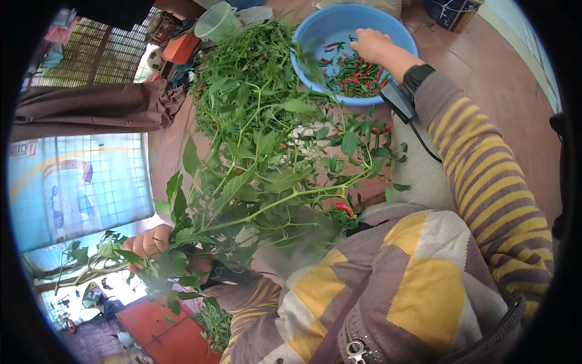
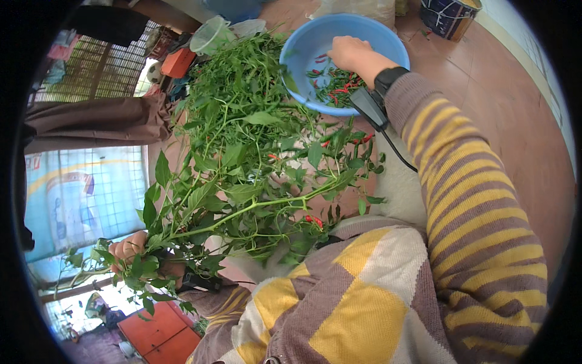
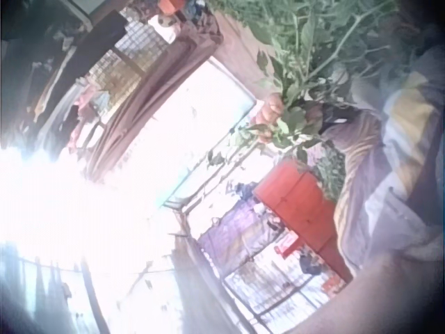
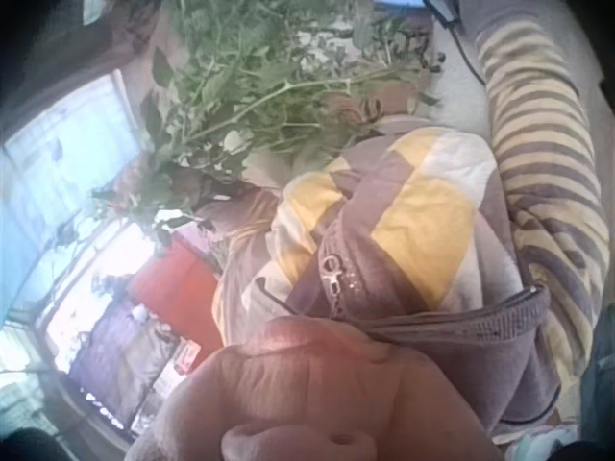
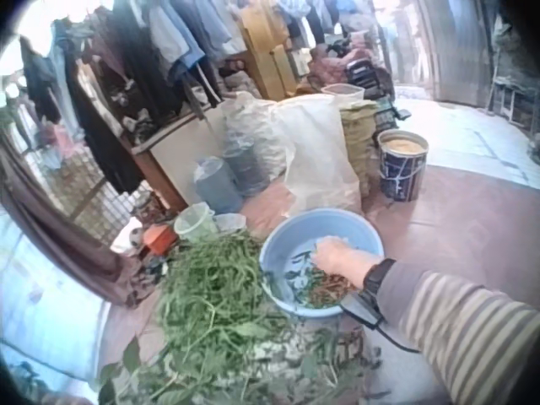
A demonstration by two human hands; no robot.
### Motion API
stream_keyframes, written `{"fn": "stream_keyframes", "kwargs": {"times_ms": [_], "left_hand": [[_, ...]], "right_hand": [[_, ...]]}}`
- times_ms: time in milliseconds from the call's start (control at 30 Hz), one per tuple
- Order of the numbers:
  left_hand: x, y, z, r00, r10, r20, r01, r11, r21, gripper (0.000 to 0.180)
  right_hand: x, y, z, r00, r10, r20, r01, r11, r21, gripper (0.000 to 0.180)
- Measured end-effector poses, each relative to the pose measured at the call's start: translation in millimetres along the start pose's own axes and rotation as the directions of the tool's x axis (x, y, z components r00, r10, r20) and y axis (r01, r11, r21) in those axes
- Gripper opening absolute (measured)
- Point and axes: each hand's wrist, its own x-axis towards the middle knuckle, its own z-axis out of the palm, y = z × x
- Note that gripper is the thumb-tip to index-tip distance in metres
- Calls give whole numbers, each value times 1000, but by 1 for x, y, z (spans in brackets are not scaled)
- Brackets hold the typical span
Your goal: The person picks red and green chilies from leafy branches by hand and places them into a blue bowl. The person holds the branches with one hand and uses the other to pluck the chilies, occasionally dropping leaves and stems onto the floor.
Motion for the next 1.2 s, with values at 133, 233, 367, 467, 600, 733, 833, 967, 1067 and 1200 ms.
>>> {"fn": "stream_keyframes", "kwargs": {"times_ms": [133, 233, 367, 467, 600, 733, 833, 967, 1067, 1200], "left_hand": [[-14, 6, 9, 995, 98, 15, -99, 970, 222, 20], [-10, -2, 22, 976, -116, 184, 150, 972, -180, 21], [-12, -13, 52, 967, -172, 188, 208, 959, -194, 18], [-17, -13, 69, 959, -229, 166, 262, 940, -217, 18], [-20, -8, 74, 952, -253, 171, 278, 950, -141, 17], [-19, 5, 71, 967, -210, 146, 237, 951, -200, 17], [-18, 18, 73, 952, -269, 150, 287, 951, -117, 17], [-22, 22, 82, 967, -255, -22, 248, 953, -171, 19], [-20, 9, 86, 980, -199, 11, 194, 939, -282, 23], [-14, -10, 97, 976, -210, 49, 215, 939, -267, 27]], "right_hand": [[-32, -23, -10, 800, -368, 474, 41, 821, 570, 42], [-70, -54, 1, 677, -542, 498, 47, 707, 706, 48], [-91, -88, 8, 712, -576, 401, 94, 644, 759, 41], [-91, -100, 9, 658, -602, 453, 14, 611, 792, 32], [-72, -92, 12, 735, -662, 143, 426, 615, 663, 28], [-41, -62, 16, 638, -749, -181, 769, 631, 100, 22], [-22, -38, 13, 800, -579, -159, 595, 799, 87, 17], [-17, -32, -2, 958, 77, 276, -286, 281, 916, 18], [-26, -58, -27, 998, -55, 31, 1, 499, 867, 21], [-69, -120, -57, 691, -707, -151, 536, 361, 763, 24]]}}
